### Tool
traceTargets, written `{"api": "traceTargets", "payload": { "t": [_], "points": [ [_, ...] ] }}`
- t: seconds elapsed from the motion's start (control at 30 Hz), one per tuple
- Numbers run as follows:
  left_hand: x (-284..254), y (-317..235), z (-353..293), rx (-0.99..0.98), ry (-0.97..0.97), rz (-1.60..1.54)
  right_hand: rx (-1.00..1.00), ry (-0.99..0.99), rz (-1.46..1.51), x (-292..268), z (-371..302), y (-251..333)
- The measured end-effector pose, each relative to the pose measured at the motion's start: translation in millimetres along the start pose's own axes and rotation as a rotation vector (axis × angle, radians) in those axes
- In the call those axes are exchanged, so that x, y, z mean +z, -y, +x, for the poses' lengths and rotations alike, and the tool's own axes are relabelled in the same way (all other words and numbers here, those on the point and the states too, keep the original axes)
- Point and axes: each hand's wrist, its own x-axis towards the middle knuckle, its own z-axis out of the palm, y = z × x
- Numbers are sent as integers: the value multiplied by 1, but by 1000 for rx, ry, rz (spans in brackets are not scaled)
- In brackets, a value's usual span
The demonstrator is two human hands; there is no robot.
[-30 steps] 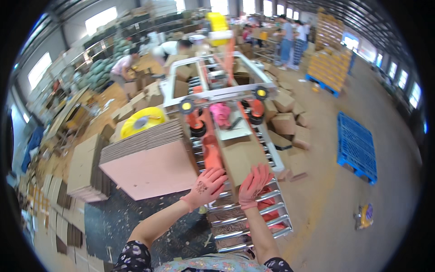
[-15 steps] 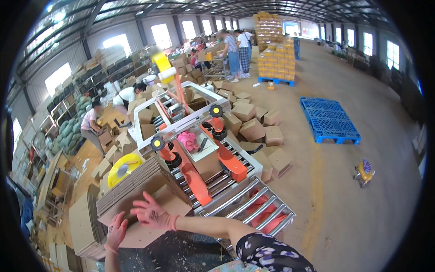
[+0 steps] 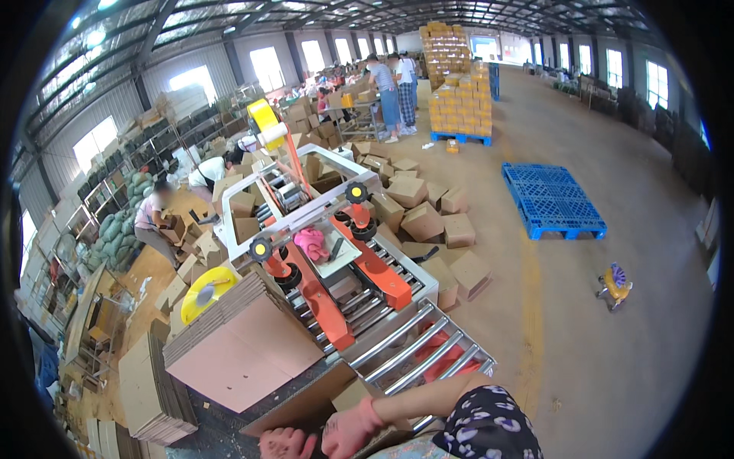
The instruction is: The person assembles flat cardboard sheets into boxes using a manual box-forming machine. They feed the sheets into the machine, fold the flaps, and place the formed boxes onto a nearby stack.
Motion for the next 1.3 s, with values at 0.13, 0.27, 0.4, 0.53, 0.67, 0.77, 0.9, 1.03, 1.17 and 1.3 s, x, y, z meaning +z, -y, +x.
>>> {"api": "traceTargets", "payload": {
  "t": [0.13,0.27,0.4,0.53,0.67,0.77,0.9,1.03,1.17,1.3],
  "points": [
    [-14,-3,-27,-31,182,-247,-372,-561,-471,11,-5,0],
    [25,20,-7,-56,-282,214,-146,-1048,-1222,-1,-27,-8],
    [51,38,-1,-68,-657,322,20,-1051,-943,11,-96,-38],
    [74,87,37,-369,-242,-345,-69,-1205,-515,90,-123,-56],
    [54,52,179,-435,102,-975,81,-1821,-370,108,-142,-83],
    [75,11,276,-212,95,-966,291,-1993,-506,118,-177,-92],
    [121,15,363,74,-475,-308,469,-1998,-802,71,-157,-143],
    [130,21,341,419,-641,-133,378,-2213,-865,-34,-92,-206],
    [136,88,249,175,-525,-175,390,-2119,-927,-85,-49,-204],
    [162,180,157,-399,-332,-315,-145,-1484,-875,-152,79,-121]
  ]
}}
